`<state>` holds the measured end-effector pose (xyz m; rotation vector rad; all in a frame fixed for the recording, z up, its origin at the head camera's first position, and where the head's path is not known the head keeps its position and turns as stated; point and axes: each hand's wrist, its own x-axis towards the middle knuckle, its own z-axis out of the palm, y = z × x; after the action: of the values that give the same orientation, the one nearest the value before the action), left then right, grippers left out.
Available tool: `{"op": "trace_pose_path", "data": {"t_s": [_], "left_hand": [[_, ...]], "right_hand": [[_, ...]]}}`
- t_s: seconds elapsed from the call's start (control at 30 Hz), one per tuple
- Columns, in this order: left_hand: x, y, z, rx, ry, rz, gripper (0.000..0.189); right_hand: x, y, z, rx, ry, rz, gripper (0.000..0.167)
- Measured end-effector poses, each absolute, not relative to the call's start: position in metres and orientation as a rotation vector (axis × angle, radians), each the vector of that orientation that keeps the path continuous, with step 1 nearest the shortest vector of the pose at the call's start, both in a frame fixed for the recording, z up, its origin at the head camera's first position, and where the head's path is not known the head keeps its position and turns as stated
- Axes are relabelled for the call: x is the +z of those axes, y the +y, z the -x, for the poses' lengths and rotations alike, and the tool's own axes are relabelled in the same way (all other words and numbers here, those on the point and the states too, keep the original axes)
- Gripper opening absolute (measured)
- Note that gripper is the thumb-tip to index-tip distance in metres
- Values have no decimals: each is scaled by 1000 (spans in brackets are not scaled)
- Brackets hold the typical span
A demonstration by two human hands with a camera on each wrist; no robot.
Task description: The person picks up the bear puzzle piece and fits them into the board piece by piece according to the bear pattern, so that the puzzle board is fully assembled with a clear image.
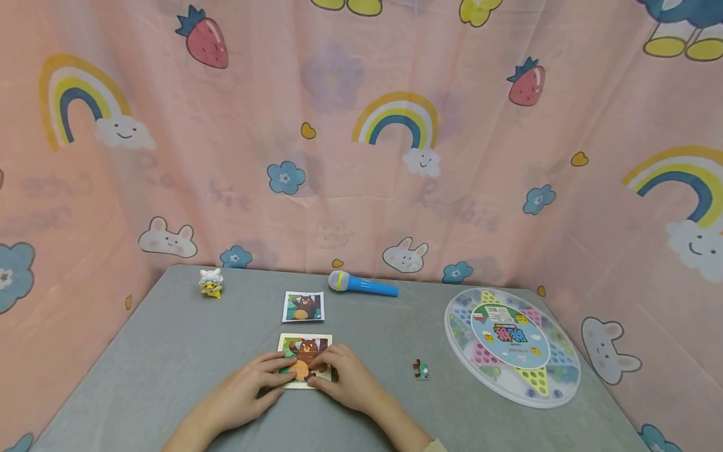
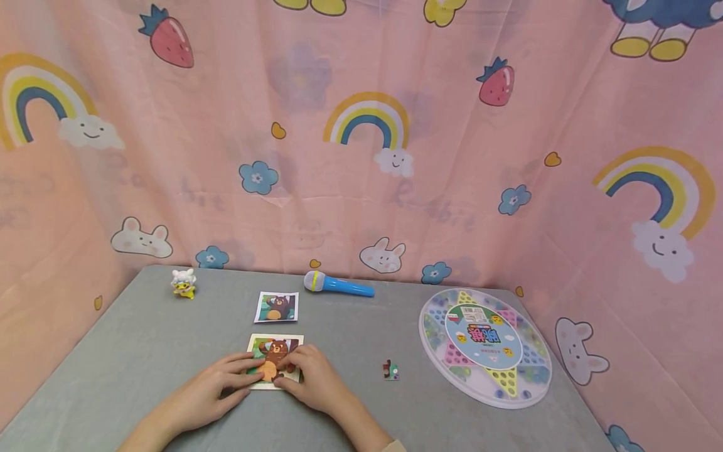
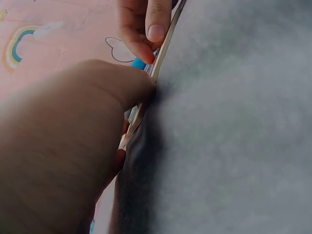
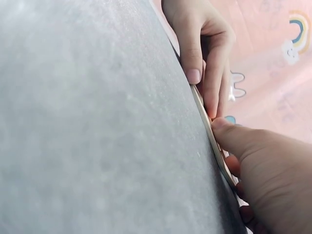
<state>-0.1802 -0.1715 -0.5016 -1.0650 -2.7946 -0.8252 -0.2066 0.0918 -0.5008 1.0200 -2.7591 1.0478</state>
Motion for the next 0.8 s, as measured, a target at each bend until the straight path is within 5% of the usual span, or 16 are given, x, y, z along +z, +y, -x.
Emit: {"op": "trace_pose_path", "data": {"t_s": [0.8], "left_hand": [[-502, -172, 181, -814, -2801, 1066, 35]], "right_hand": [[-473, 114, 215, 1130, -2805, -957, 24]]}}
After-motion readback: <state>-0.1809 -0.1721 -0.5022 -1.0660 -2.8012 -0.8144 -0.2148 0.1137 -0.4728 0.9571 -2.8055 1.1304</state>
